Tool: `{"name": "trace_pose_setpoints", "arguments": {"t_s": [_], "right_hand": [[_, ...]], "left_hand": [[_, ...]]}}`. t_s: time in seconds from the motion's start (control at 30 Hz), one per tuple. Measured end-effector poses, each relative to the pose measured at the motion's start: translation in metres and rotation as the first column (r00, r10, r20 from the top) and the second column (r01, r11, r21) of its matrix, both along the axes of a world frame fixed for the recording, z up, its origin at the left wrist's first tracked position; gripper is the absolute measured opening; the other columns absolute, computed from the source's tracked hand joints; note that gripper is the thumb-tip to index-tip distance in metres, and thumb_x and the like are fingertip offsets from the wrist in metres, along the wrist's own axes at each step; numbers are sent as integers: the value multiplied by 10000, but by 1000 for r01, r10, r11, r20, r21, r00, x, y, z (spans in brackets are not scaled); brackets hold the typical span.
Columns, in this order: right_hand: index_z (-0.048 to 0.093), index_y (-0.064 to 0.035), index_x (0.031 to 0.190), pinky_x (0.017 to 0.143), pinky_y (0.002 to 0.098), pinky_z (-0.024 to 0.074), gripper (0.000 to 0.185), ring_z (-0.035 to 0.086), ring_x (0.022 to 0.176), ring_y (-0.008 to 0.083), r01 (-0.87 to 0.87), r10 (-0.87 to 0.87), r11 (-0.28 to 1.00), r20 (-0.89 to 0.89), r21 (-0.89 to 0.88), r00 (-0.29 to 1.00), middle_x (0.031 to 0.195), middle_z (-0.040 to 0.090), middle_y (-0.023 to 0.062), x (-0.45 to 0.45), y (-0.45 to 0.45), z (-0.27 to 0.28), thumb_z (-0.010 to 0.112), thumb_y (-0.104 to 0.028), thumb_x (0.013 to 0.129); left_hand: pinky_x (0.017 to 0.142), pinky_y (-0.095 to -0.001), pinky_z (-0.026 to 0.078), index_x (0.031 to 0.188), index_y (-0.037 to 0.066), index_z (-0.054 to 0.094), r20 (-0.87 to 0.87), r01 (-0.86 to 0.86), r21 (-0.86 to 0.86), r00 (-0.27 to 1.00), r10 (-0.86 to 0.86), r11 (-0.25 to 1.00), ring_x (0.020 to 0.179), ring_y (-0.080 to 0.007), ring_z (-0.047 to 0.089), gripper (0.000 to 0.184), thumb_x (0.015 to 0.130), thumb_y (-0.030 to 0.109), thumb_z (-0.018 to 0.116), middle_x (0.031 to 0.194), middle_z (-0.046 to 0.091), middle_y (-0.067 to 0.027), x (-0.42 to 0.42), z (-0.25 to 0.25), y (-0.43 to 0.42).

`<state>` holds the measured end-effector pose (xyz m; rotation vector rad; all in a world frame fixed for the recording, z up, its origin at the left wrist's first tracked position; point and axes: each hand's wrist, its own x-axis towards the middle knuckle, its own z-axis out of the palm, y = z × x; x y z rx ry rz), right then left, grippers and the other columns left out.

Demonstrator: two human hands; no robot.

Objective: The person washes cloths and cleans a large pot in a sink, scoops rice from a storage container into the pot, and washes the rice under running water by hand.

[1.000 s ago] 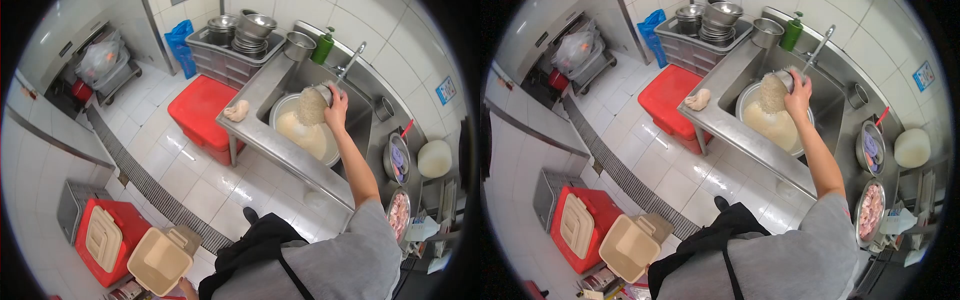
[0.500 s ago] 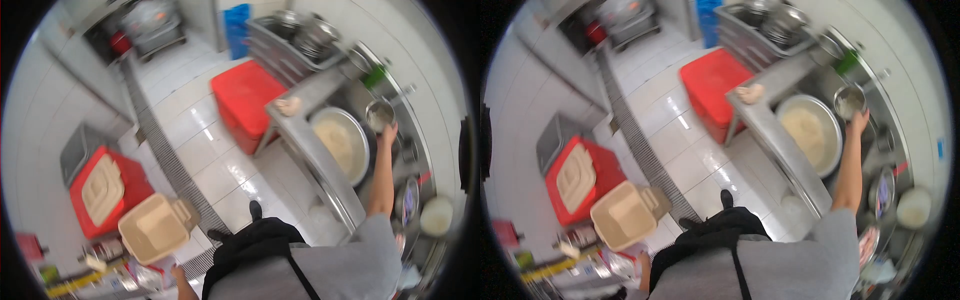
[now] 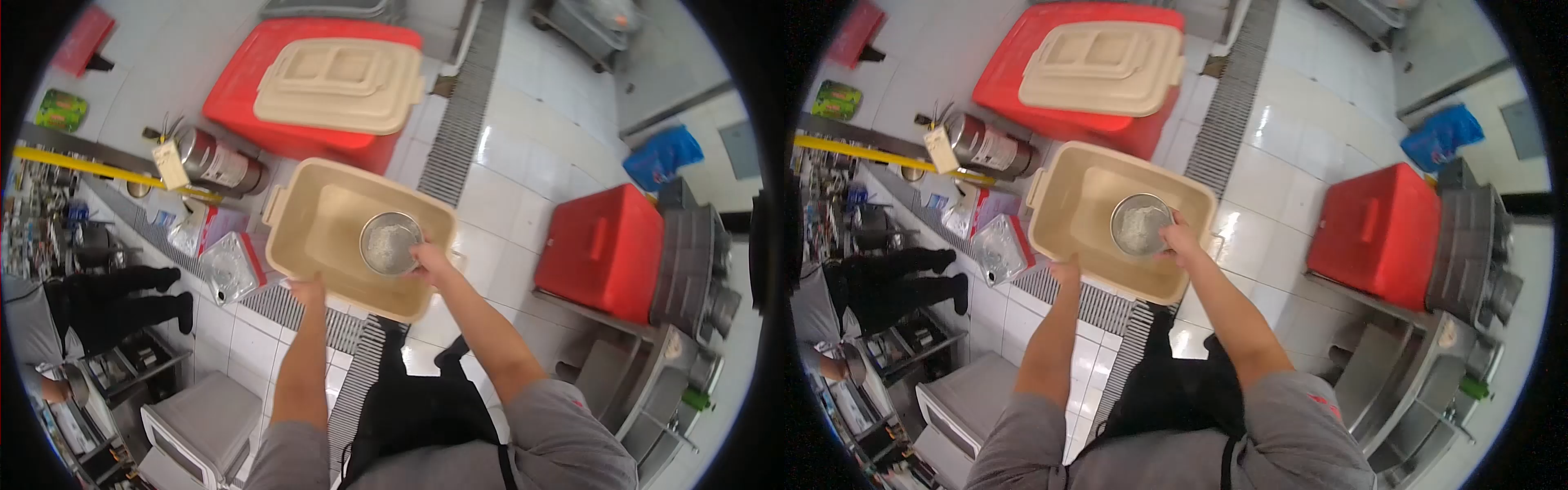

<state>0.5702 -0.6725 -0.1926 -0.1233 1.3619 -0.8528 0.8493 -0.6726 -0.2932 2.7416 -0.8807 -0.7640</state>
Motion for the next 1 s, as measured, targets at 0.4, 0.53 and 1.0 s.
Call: {"name": "trace_pose_setpoints", "arguments": {"t_s": [0.4,0.53,1.0], "right_hand": [[289,-297,1226,843,475,355,839,283,1079,408,335,367,872,-930,357,37,1246,254,193,151,-66,-273,697,-522,528],[295,-305,1254,887,425,335,715,310,1085,363,91,449,861,-833,500,323,1245,265,210,215,-108,-278,650,-346,634],[402,-92,1207,699,292,474,625,523,836,160,254,-244,967,263,-5,934,982,531,56,69,8,-121,415,49,598]], "left_hand": [[877,-430,357,1277,-83,38,224,56,-270,975,7,961,1151,-416,275,750,710,90,497,1257,207,-295,-45,-4,-10],[902,-432,332,1279,-79,-1,205,25,-221,979,22,975,1143,-428,272,783,671,32,479,1257,176,-303,-39,-7,-12],[899,-422,348,1283,-77,13,289,66,-170,957,-14,983,1098,-423,341,838,674,116,556,1220,250,-300,-43,-3,-10]]}}
